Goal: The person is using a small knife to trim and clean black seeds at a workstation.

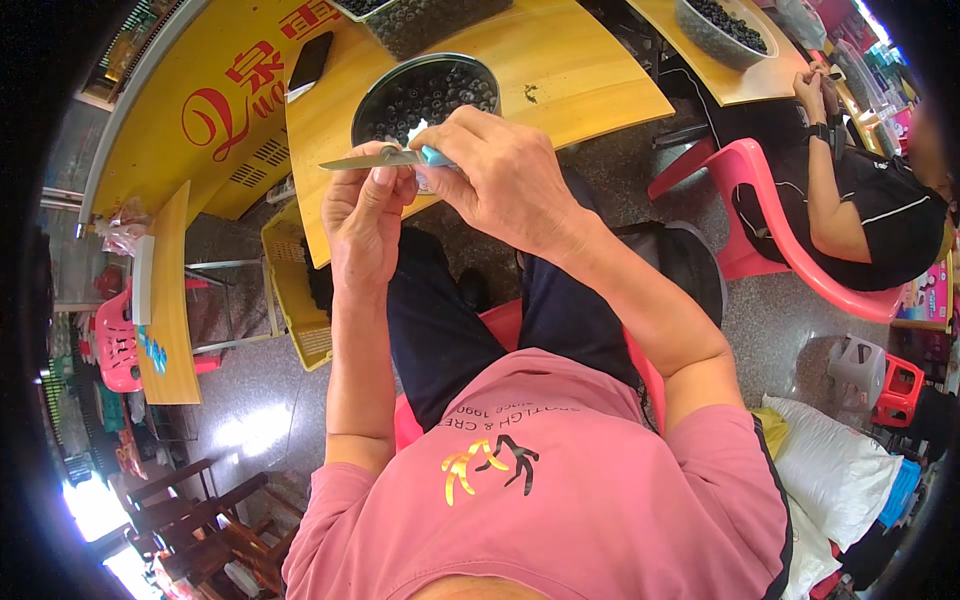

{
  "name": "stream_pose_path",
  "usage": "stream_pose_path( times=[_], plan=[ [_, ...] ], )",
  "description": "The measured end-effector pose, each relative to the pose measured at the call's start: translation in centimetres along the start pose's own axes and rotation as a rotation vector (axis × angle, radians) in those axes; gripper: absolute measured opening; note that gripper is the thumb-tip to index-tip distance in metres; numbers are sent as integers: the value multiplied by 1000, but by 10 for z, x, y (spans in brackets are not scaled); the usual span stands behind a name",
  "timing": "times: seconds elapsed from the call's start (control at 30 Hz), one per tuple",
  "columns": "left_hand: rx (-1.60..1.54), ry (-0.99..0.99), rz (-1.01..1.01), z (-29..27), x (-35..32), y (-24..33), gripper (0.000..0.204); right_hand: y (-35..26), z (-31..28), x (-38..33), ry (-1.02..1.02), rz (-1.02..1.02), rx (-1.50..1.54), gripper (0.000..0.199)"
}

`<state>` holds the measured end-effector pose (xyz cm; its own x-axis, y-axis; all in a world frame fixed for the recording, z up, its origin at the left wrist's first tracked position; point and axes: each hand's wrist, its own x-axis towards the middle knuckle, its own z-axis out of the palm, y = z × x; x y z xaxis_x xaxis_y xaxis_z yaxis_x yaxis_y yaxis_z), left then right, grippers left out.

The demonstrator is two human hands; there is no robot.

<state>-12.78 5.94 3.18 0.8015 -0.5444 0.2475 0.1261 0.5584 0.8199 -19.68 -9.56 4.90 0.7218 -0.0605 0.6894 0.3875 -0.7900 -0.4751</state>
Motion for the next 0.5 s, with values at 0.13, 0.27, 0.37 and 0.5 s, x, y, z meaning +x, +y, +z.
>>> stream_pose_path(
  times=[0.13, 0.27, 0.37, 0.5],
  plan=[
    [-4, -15, 2, -1, 1, -1, 19, 1, -2, 1, 24, -59, -36, 15],
    [-24, -28, 19, -1, 0, 1, 18, -1, -2, 2, 18, -59, -50, 16],
    [-88, -137, 10, -1, -3, 2, 17, 13, 1, -2, -27, 15, -123, 15],
    [7, -278, 110, 1, -5, 3, 15, 29, 4, -8, -70, 404, 129, 19]
  ],
)
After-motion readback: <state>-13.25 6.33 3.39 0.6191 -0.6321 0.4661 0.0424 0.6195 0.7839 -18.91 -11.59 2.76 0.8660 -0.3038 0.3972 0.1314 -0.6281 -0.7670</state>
